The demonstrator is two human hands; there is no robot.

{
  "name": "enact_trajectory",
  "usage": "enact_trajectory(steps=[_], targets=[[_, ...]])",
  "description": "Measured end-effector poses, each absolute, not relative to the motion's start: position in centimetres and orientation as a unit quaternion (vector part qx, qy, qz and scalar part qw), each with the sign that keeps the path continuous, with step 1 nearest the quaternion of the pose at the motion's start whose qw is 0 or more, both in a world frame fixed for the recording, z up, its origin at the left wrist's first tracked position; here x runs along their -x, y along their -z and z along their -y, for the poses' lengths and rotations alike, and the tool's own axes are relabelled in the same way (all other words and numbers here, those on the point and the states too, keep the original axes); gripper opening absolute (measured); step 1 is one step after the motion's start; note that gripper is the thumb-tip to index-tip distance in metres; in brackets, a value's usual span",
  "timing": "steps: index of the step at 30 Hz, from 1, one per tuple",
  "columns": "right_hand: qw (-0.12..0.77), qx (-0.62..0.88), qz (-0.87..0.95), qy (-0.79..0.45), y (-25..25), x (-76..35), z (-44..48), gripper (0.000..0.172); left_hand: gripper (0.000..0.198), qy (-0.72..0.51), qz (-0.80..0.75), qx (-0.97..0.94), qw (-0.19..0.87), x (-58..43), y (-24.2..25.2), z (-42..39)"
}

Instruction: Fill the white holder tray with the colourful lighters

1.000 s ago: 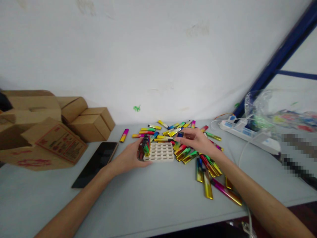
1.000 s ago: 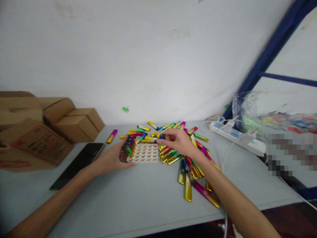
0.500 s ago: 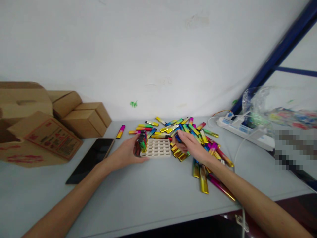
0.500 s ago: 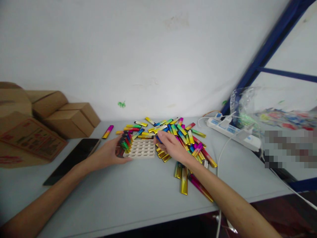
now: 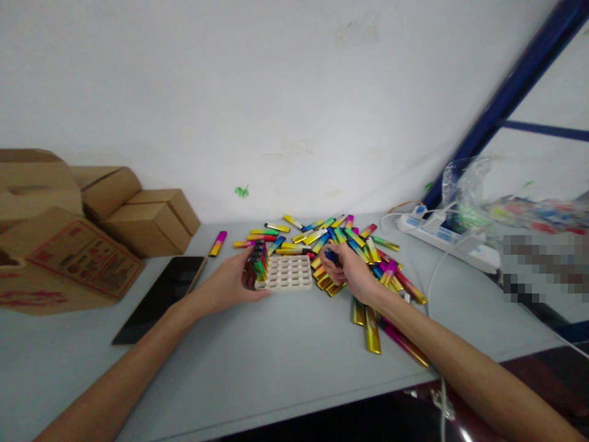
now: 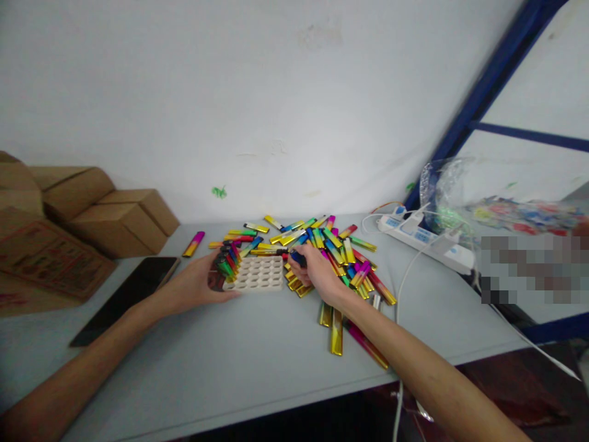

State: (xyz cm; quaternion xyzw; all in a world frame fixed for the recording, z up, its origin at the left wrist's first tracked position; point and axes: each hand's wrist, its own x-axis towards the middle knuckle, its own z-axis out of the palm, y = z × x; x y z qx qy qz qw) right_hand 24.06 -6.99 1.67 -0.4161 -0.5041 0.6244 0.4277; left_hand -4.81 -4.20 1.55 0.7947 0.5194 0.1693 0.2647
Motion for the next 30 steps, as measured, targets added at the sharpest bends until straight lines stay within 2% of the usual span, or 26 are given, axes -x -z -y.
enact_trajectory(steps=[4, 7, 10, 14, 16, 20, 22, 25, 30], targets=[[0.422, 0.409, 0.506, -0.632, -1.8, -24.1, 6.8, 0.053, 0.08, -0.173, -0.512, -0.799, 0.265, 4.8, -1.5, 4.2], [0.426, 0.381, 0.509, -0.644, -1.7, -24.2, 6.6, 0.06, 0.081, -0.185, -0.5, -0.804, 0.262, 4.8, -1.4, 4.2], [0.442, 0.354, 0.528, -0.633, -1.5, -24.5, 6.3, 0.056, 0.085, -0.189, -0.49, -0.811, 0.258, 5.0, -1.3, 4.2], [0.424, 0.338, 0.601, -0.587, -1.8, -24.5, 6.4, 0.036, 0.081, -0.181, -0.491, -0.813, 0.255, 5.1, -1.1, 4.2], [0.41, 0.338, 0.622, -0.575, -2.3, -24.0, 6.5, 0.032, 0.077, -0.186, -0.486, -0.812, 0.264, 5.1, -1.0, 4.2], [0.401, 0.355, 0.633, -0.559, -3.0, -21.7, 6.7, 0.043, 0.08, -0.191, -0.488, -0.806, 0.274, 5.1, -0.9, 4.3], [0.405, 0.358, 0.659, -0.524, -2.9, -20.1, 6.7, 0.046, 0.079, -0.192, -0.484, -0.806, 0.282, 5.1, -0.7, 4.3], [0.429, 0.362, 0.701, -0.441, -2.1, -18.0, 6.9, 0.041, 0.075, -0.207, -0.464, -0.81, 0.294, 5.2, -0.4, 4.3], [0.474, 0.365, 0.767, -0.233, -0.7, -16.7, 7.1, 0.032, 0.085, -0.209, -0.468, -0.807, 0.294, 5.1, -0.2, 4.2]])
